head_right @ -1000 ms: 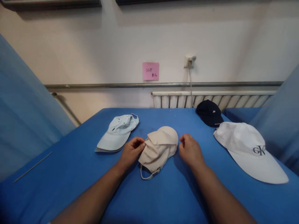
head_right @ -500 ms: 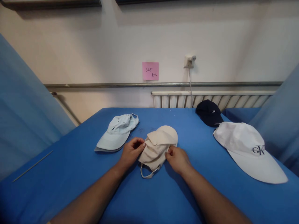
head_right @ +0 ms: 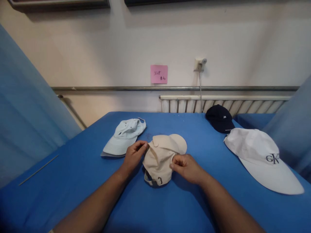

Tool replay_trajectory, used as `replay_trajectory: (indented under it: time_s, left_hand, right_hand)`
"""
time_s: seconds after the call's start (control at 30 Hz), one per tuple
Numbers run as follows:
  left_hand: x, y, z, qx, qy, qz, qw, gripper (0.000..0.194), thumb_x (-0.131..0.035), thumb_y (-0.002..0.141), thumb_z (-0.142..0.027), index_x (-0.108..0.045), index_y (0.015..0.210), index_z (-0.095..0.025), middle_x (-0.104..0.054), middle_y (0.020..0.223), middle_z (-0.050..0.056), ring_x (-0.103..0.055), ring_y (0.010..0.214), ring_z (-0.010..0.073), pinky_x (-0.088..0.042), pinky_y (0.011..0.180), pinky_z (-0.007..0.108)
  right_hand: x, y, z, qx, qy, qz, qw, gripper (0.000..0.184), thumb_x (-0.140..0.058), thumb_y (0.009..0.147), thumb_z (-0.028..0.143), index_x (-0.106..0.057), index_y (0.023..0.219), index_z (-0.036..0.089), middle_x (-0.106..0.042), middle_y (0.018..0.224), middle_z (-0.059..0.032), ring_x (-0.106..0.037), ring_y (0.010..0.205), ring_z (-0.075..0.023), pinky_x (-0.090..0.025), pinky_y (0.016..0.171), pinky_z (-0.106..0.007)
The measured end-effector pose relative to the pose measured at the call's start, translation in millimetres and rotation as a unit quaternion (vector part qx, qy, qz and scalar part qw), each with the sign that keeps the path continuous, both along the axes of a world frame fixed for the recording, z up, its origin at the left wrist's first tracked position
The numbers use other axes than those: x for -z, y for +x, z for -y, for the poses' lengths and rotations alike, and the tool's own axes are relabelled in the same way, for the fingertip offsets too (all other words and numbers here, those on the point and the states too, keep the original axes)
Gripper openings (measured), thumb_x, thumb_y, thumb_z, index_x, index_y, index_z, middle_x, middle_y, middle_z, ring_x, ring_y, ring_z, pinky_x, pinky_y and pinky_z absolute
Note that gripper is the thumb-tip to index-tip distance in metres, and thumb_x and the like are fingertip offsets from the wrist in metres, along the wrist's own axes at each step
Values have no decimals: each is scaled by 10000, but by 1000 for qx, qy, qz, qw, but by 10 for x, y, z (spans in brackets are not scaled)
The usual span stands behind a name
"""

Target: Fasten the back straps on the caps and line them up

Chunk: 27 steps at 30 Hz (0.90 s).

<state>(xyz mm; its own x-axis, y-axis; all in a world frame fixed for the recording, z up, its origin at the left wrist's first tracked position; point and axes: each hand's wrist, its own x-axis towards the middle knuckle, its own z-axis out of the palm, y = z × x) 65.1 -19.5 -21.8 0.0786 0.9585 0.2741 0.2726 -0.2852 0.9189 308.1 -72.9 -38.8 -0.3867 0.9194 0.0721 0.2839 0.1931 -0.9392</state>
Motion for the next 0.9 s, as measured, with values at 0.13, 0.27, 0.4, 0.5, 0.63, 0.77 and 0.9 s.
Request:
replay_trajectory:
  time_s: [0.13, 0.27, 0.4, 0.5, 0.63, 0.77, 0.9]
  left_hand:
    - [-2, -25, 22, -3, 17, -6, 1000, 271, -591, 826, -400, -661, 942, -166, -672, 869, 31, -603, 801, 160, -473, 729, 262]
    - [4, -45, 14, -19, 66, -30, 997, 341, -619, 816, -363, -618, 1113, -196, -658, 1069, 67, -609, 871, 169, -486, 784, 295]
    - [-18, -41, 7, 24, 125, -92, 988, 188, -584, 843, -321, -662, 958, -194, -646, 1091, 80, -587, 1006, 198, -454, 899, 341]
    - [-34, -29, 1, 27, 128, -116, 985, 158, -532, 867, -298, -643, 841, -188, -650, 1045, 75, -582, 1014, 199, -433, 931, 358]
    - [-47, -30, -12, 8, 125, -125, 984, 174, -499, 874, -294, -606, 791, -183, -645, 1010, 71, -582, 991, 194, -434, 912, 345]
    - [-136, -97, 20, -41, 134, -156, 978, 150, -518, 840, -279, -579, 739, -187, -635, 967, 67, -575, 945, 201, -440, 855, 338]
    - [-282, -178, 157, -27, 153, -275, 949, 139, -572, 783, -266, -584, 663, -197, -614, 826, 51, -544, 865, 214, -413, 816, 359]
  right_hand:
    - [-36, 7, -8, 34, 3, -39, 999, 318, -579, 809, 410, -465, 608, 191, -378, 553, 63, -338, 503, -81, -278, 491, -212]
    - [-8, 23, -27, 58, 7, -40, 997, 309, -569, 817, 412, -467, 625, 192, -398, 579, 54, -352, 514, -83, -296, 489, -208]
    - [75, 53, -66, 25, 14, -20, 999, 261, -557, 830, 371, -487, 657, 188, -394, 583, 56, -342, 532, -83, -284, 497, -204]
    - [113, 95, -80, -4, 2, -7, 1000, 269, -570, 820, 370, -485, 645, 184, -384, 572, 60, -323, 533, -79, -266, 493, -200]
    - [85, 125, -54, -35, -43, 9, 998, 313, -577, 813, 406, -477, 614, 185, -372, 535, 69, -319, 485, -73, -246, 459, -198]
    - [32, 111, -40, 30, 1, -10, 999, 339, -530, 845, 449, -511, 629, 188, -413, 528, 57, -366, 471, -86, -290, 459, -210]
    - [38, 124, -80, 161, 139, 52, 976, 168, -558, 826, 360, -571, 783, 198, -533, 621, 21, -488, 569, -129, -382, 550, -246]
